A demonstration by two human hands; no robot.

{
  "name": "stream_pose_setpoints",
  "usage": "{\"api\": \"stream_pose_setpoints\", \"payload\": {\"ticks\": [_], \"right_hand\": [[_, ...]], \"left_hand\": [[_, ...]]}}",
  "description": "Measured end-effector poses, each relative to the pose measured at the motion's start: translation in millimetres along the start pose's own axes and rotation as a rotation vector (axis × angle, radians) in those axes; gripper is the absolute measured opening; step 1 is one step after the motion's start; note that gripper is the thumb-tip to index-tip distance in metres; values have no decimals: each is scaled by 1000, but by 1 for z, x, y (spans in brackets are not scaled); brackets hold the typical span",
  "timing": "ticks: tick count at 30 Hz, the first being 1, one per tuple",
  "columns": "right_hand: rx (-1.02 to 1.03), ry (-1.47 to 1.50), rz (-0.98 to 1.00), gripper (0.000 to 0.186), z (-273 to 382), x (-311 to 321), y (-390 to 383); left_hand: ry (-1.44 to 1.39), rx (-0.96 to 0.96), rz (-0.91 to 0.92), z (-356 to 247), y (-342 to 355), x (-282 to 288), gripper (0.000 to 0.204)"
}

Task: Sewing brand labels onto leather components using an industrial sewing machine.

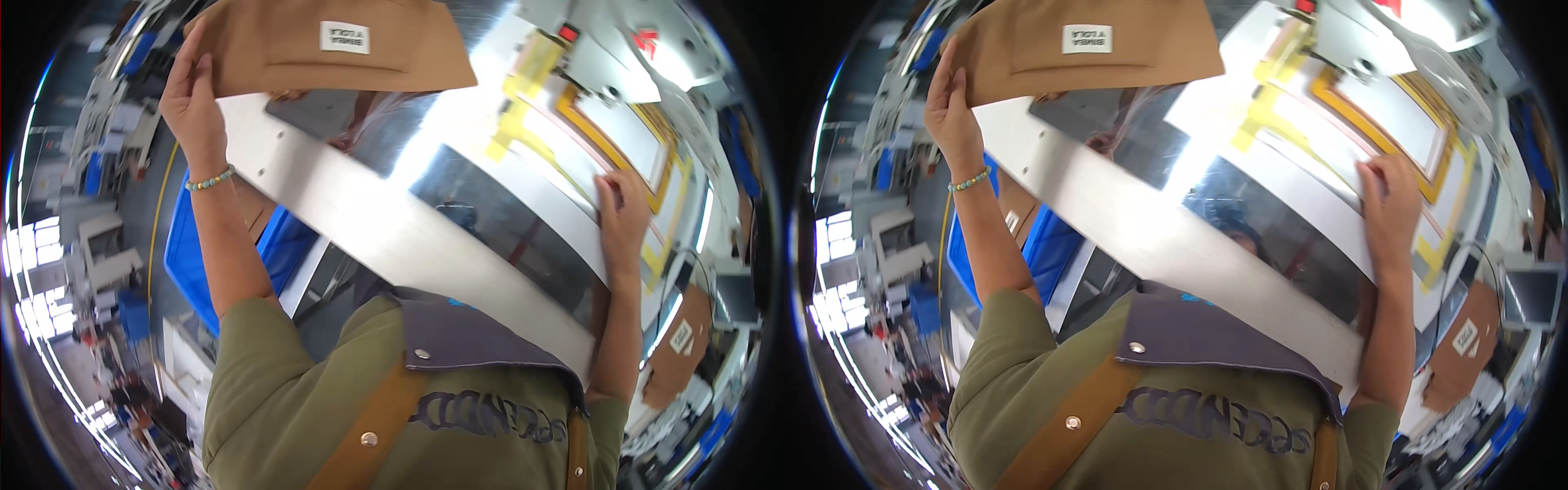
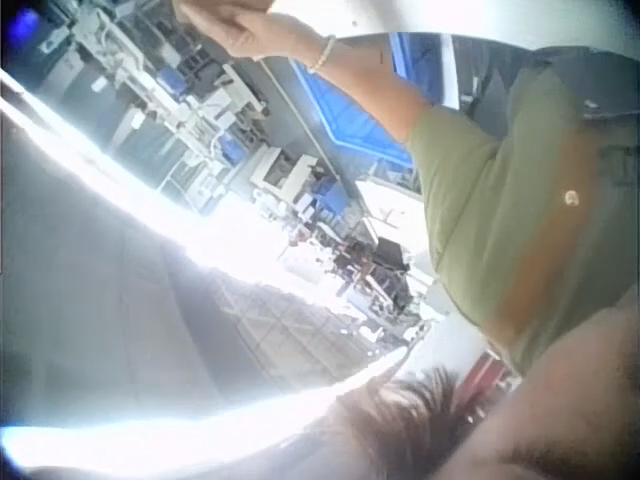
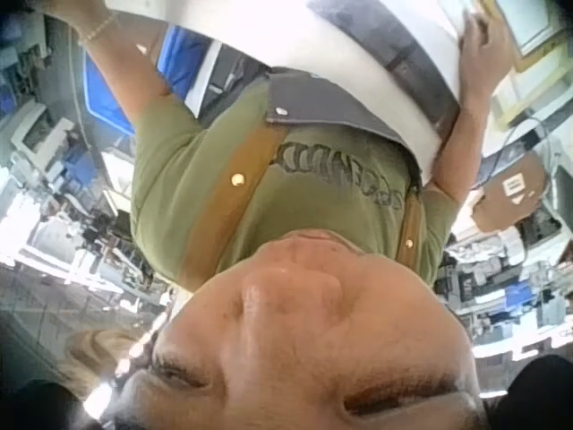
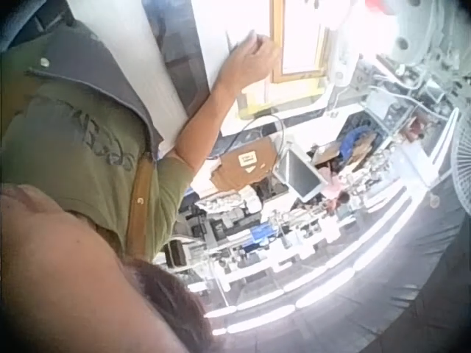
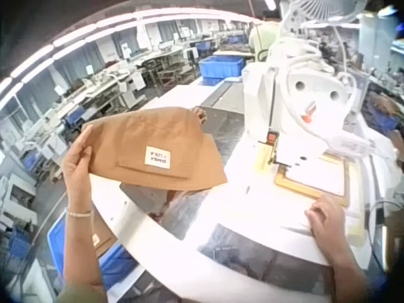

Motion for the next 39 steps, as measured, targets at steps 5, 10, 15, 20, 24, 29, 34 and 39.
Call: {"api": "stream_pose_setpoints", "payload": {"ticks": [5, 10, 15, 20, 24, 29, 34, 39], "right_hand": [[-59, -33, 52, 21, 10, -3, 2], [-58, -37, 39, 20, 12, -2, 0], [-62, -13, 53, 19, 11, -2, 4], [-54, -9, 27, 20, 6, 1, 2], [18, 96, 15, 17, 5, -1, 8], [62, 52, -59, 15, -11, 5, 7], [-66, 144, 16, 20, -6, 12, 13], [-85, 118, 69, 20, 9, 44, 27]], "left_hand": [[158, 366, -204, 24, -79, 178, 49], [311, 719, -324, 48, -236, 303, 52], [595, 1108, -192, 38, -388, 406, 53], [849, 1539, 492, 66, -405, 395, 51], [1546, 339, 56, 50, -283, 349, 43], [853, -66, 42, 22, -115, 96, 33], [-127, 70, 474, -16, -70, -110, 29], [-185, -303, 889, -58, -78, -249, 29]]}}
Point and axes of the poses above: each hand's wrist, its own y-axis towards the middle knuckle, its own x-axis out of the back of the hand, z = x × y, the point moved 4 cm from there along y, towards the middle knuckle, and after that the axes turned 11 degrees about -x, right-handed, at the moved point
